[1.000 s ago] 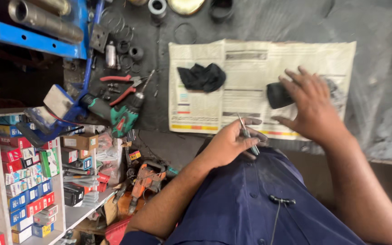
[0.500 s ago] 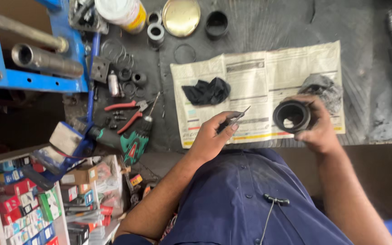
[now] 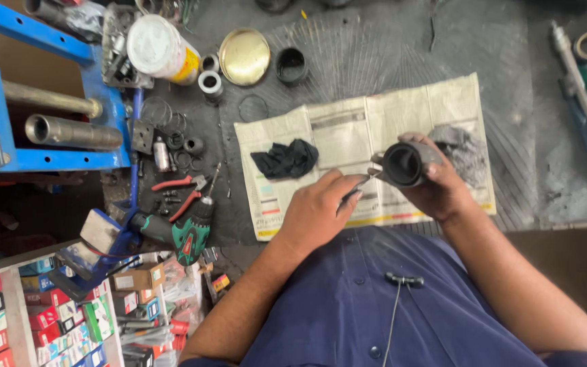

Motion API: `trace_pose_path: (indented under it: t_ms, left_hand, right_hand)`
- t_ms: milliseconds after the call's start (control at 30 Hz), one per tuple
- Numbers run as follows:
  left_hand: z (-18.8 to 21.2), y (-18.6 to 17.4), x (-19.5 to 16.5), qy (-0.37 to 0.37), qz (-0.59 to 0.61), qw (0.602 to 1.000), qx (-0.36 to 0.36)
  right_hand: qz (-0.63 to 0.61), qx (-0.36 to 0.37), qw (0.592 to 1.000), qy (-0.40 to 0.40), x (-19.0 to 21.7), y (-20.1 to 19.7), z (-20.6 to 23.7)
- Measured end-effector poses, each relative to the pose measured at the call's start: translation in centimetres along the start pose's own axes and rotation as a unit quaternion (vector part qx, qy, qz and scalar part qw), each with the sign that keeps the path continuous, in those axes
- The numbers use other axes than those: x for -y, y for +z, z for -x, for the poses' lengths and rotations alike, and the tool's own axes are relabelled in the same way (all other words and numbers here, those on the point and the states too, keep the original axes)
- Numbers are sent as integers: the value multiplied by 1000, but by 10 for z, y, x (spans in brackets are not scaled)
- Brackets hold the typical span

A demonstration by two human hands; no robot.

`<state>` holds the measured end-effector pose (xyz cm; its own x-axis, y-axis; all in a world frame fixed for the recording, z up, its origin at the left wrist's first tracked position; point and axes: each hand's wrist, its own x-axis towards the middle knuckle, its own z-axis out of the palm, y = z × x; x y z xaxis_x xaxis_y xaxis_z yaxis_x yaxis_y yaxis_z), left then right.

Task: The person spreads a newspaper sheet over the workbench, then holds a black cylindrical metal part and uses a small hand tool to scrape debris from its inside and edges, letting the scrapings fall onto the newspaper. They occasionally wipe the part and the area with a cloth while continuing to scrape.

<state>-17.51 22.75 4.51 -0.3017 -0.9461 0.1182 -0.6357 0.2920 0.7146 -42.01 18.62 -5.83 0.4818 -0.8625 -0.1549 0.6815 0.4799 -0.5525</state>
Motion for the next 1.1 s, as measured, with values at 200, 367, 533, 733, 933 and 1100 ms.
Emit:
trace_pose_path:
  t_ms: [200, 367, 533, 733, 933, 1100]
  left_hand:
    - [0, -4, 1, 24, -32, 999, -23]
    - [1, 7, 5, 17, -90, 996, -6]
    - [0, 29, 6, -22, -144, 989, 22]
    - [-11, 43, 8, 3, -137, 990, 44]
    - [-8, 48, 5, -11, -93, 993, 79]
    - [-7, 44, 8, -17, -33, 994, 101]
  right_hand:
    - [-26, -43, 998, 26, 1, 0, -13]
    - [99, -173, 979, 44, -4, -8, -18]
    - [169, -219, 956, 102, 2, -1, -24]
    - [82, -334, 937, 65, 0, 18, -33]
    - [40, -334, 938, 83, -1, 8, -31]
    - [81, -300, 938, 151, -7, -13, -28]
